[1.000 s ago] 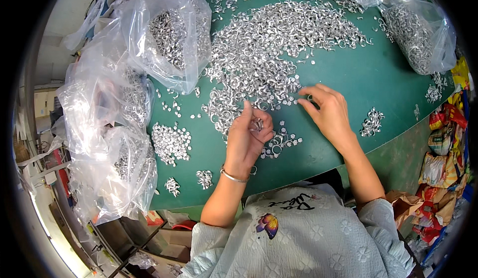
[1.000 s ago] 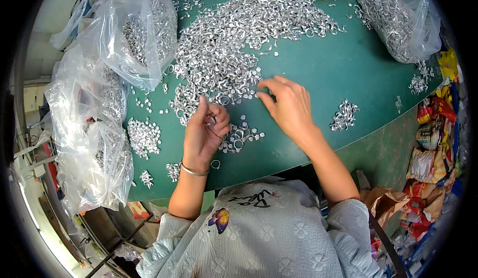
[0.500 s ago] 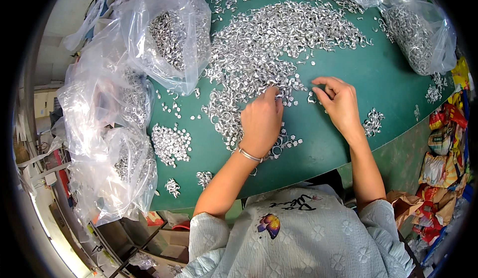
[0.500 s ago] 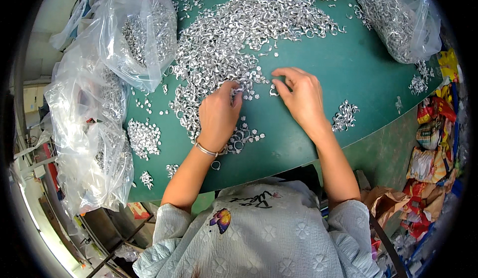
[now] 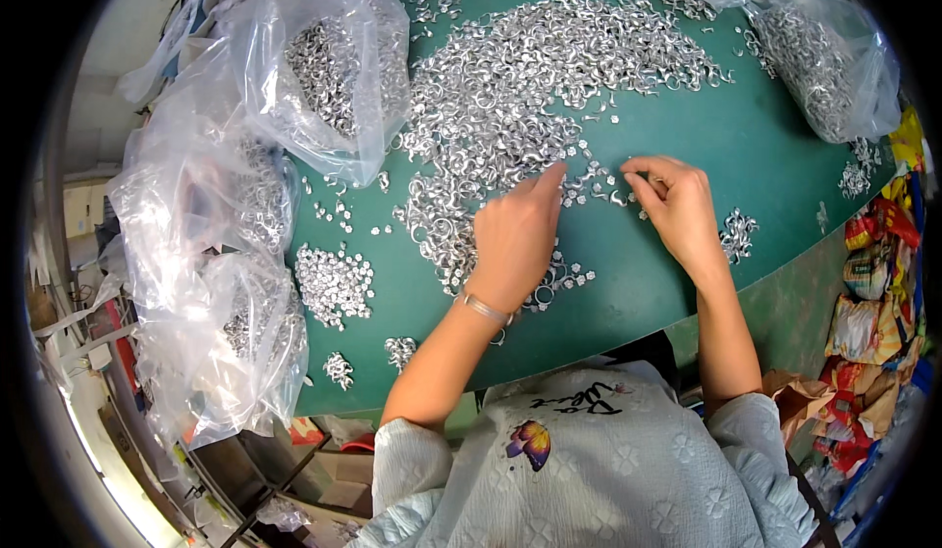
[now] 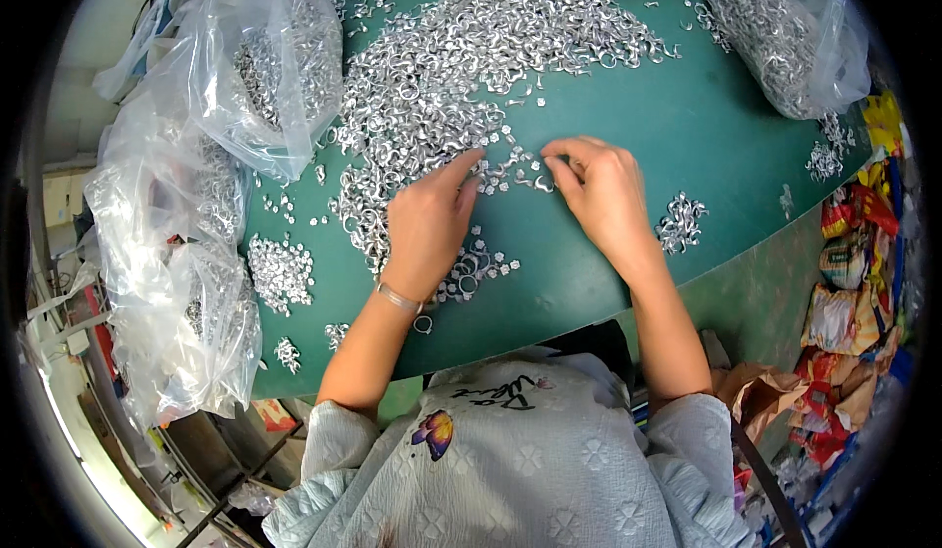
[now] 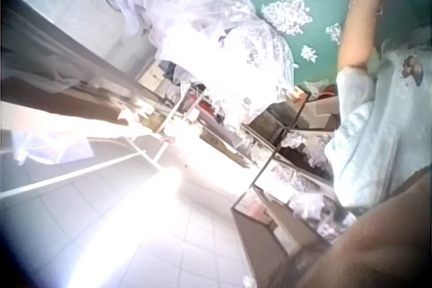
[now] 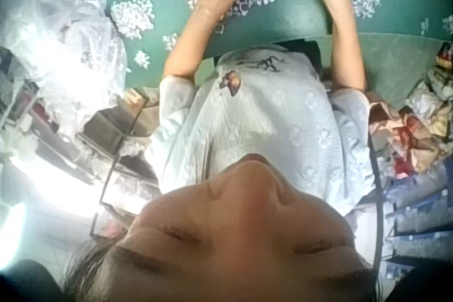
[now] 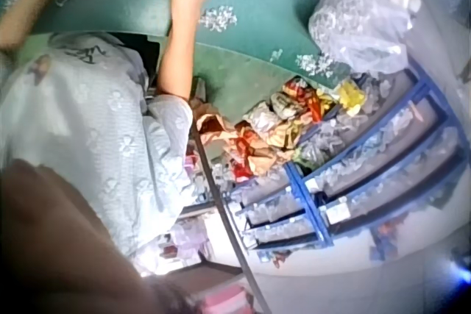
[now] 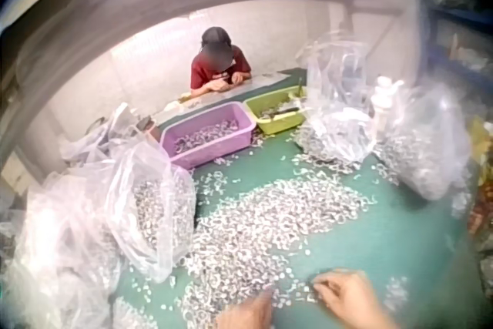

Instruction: The person sorts small metal rings and circular components on a green table by hand, picking up individual pieces from a large pile and grouping similar items together or moving them into bags.

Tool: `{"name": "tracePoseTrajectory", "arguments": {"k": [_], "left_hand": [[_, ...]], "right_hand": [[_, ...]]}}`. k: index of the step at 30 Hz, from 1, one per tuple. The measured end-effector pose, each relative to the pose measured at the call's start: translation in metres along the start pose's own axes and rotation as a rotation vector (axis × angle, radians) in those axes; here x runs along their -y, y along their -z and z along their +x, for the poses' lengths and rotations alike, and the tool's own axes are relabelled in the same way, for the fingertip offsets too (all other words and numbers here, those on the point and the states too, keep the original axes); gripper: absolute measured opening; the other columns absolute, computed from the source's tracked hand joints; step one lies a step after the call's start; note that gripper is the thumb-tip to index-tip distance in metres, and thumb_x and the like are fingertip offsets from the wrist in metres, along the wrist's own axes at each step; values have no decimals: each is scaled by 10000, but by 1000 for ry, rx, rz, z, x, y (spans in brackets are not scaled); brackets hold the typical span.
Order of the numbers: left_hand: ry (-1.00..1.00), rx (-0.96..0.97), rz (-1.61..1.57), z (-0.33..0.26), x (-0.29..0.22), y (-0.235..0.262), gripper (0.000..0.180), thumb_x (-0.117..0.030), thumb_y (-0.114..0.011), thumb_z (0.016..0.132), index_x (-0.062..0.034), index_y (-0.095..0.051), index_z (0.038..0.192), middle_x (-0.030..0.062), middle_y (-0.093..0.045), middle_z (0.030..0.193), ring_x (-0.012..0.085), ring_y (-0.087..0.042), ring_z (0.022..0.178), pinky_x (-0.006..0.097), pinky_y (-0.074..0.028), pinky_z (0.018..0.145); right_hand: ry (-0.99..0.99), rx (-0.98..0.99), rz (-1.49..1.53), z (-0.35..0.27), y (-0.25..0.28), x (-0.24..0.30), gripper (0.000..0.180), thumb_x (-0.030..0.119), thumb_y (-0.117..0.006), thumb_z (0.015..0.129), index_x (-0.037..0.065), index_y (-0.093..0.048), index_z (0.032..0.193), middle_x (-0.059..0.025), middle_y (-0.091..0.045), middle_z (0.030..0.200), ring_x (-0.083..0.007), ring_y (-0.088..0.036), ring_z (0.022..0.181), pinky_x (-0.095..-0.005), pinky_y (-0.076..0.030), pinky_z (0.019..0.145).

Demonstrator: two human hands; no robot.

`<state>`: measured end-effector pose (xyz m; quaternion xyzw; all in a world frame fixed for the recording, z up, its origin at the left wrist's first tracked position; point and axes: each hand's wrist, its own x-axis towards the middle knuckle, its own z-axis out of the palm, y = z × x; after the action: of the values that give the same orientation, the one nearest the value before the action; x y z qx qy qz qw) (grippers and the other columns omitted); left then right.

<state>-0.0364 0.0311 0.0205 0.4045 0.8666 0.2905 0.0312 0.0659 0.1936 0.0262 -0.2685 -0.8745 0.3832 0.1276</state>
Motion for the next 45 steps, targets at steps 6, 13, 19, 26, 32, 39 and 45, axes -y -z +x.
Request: {"name": "tracePoseTrajectory", "arguments": {"k": [6, 13, 19, 26, 32, 39, 45], "left_hand": [[-79, 5, -71, 9, 18, -14, 175, -130, -610, 839, -93, -650, 1005, 74, -619, 714, 239, -579, 562, 337, -445, 511], [738, 285, -1631, 2, 28, 26, 156, -142, -524, 914, -5, -585, 957, -60, -407, 658, 61, -328, 540, 203, -285, 461], [900, 283, -1823, -10, 22, 28, 145, -124, -490, 903, 5, -551, 929, 60, -500, 798, 113, -410, 649, 228, -371, 568], [871, 266, -1669, -18, 20, 32, 174, -102, -475, 888, 31, -564, 955, 133, -605, 913, 153, -535, 729, 249, -469, 661], [823, 282, -1690, -23, 15, 28, 282, -78, -411, 890, 107, -541, 1060, 227, -601, 1049, 252, -602, 923, 338, -513, 835], [860, 253, -1756, -23, 7, 35, 406, -93, -322, 929, 175, -417, 1218, 323, -461, 1266, 393, -502, 1171, 414, -453, 992], [889, 276, -1930, -26, 9, 31, 442, -132, -294, 954, 170, -355, 1271, 324, -399, 1329, 396, -424, 1248, 436, -397, 1038]], "right_hand": [[292, 86, -218, -5, -14, 6, 164, 118, -688, 742, 77, -662, 899, -102, -623, 794, -308, -589, 641, -392, -460, 578], [-73, 159, 381, -4, -3, -3, 94, 82, -661, 784, 34, -666, 864, -82, -556, 661, -197, -491, 524, -333, -389, 507], [-66, -49, 151, -3, -7, -10, 77, 44, -640, 802, 3, -661, 864, -81, -517, 630, -126, -390, 490, -288, -335, 478], [49, 64, 21, -9, 7, 7, 117, 35, -663, 762, 9, -653, 876, -98, -574, 707, -216, -514, 530, -326, -410, 523], [367, 70, -266, -14, -16, 5, 120, 104, -683, 749, 88, -653, 864, -90, -560, 730, -312, -567, 617, -393, -441, 548], [-379, 499, 1053, -9, 5, -11, 135, 132, -597, 884, 35, -621, 976, -6, -561, 785, -125, -528, 667, -255, -389, 506], [-300, 551, 1442, 6, -7, -1, 218, 129, -578, 891, 12, -590, 1074, -31, -542, 756, -121, -481, 656, -252, -390, 515]]}}
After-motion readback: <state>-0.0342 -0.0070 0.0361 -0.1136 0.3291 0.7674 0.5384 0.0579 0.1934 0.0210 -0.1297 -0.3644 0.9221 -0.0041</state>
